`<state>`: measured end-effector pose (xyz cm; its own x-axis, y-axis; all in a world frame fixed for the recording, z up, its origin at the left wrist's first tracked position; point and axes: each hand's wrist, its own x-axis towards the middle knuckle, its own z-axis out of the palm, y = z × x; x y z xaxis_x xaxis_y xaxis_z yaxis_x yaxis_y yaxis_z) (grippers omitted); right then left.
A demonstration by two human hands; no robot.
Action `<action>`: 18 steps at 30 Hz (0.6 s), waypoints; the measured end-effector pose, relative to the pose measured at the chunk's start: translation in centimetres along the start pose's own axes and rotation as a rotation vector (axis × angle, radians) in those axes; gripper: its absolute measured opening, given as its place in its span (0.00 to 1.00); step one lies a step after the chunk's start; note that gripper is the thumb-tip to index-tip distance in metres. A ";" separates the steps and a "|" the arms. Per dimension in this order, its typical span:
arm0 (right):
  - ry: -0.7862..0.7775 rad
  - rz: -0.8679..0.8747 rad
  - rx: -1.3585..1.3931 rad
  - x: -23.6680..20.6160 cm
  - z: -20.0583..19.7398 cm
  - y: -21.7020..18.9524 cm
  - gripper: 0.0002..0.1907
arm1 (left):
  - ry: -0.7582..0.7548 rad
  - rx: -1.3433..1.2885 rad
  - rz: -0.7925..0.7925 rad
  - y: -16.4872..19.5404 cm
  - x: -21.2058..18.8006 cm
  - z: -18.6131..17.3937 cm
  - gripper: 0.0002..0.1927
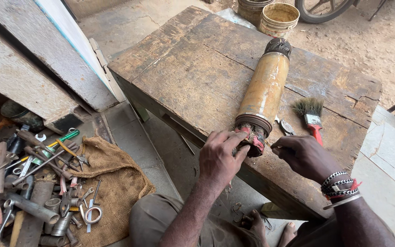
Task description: The person is repairing a cylindrical motor component on a wooden workbench. They use a wire brush to clean the surface, then use pliers to manipulate and adjust wires and metal rings at the end of the motor.
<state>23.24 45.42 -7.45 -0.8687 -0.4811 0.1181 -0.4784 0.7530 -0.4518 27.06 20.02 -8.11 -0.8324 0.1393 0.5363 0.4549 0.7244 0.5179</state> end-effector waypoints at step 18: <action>-0.214 0.484 -0.559 -0.4 1.0 1.3 0.11 | 0.059 0.310 0.062 0.2 -0.7 3.9 0.22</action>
<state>23.11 46.19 -8.95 -0.9813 -0.0733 -0.1781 -0.0940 0.9894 0.1110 26.52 22.75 -11.01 -0.7821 0.1567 0.6031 0.3787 0.8881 0.2604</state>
